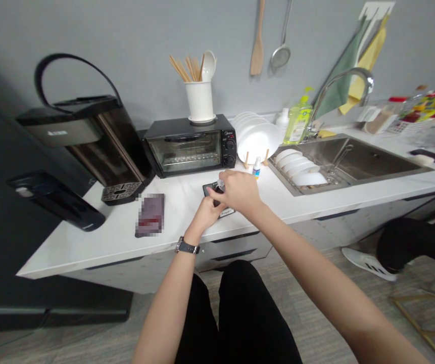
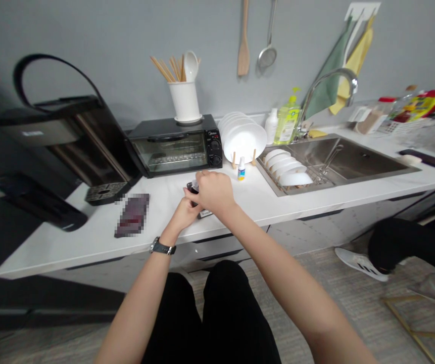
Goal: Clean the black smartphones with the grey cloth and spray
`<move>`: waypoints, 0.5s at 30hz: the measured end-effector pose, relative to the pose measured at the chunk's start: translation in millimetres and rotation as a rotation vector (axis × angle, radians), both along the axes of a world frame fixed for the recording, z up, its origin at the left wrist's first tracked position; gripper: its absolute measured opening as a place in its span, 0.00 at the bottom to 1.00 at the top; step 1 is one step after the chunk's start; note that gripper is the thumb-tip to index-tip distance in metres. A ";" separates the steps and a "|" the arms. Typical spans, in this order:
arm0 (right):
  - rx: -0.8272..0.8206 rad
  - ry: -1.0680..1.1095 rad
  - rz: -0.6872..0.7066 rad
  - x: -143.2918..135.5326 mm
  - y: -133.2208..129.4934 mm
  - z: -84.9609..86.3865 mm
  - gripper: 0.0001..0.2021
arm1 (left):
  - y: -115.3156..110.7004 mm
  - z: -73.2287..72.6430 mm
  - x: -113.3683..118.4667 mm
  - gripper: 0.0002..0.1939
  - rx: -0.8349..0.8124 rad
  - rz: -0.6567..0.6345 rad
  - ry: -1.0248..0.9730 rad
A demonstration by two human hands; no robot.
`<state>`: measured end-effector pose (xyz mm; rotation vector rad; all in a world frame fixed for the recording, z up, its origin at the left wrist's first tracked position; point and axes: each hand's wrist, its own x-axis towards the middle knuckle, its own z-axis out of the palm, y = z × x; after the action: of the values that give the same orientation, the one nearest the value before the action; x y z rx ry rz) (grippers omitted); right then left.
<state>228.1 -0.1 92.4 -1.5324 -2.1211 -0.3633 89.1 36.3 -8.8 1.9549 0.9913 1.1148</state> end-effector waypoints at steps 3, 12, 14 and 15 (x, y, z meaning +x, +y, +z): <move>0.071 -0.184 0.253 -2.9 -3.6 -0.8 0.06 | -1.2 0.5 -0.9 0.02 -0.014 0.008 -0.014; 0.040 -0.073 0.076 4.2 1.5 -0.1 0.16 | 0.6 -1.7 0.9 0.06 -0.030 0.026 -0.005; 0.099 -0.187 0.324 -1.3 -0.1 0.1 0.06 | 1.4 -9.3 -0.5 0.02 -0.024 0.055 0.010; 0.120 -0.226 0.429 -2.0 -0.5 -1.7 0.05 | 1.4 -12.8 -1.6 0.03 -0.021 0.067 0.021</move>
<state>226.1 -0.6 90.7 -0.9705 -2.4771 -0.5152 87.4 37.7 -21.6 1.9325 1.0825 1.1178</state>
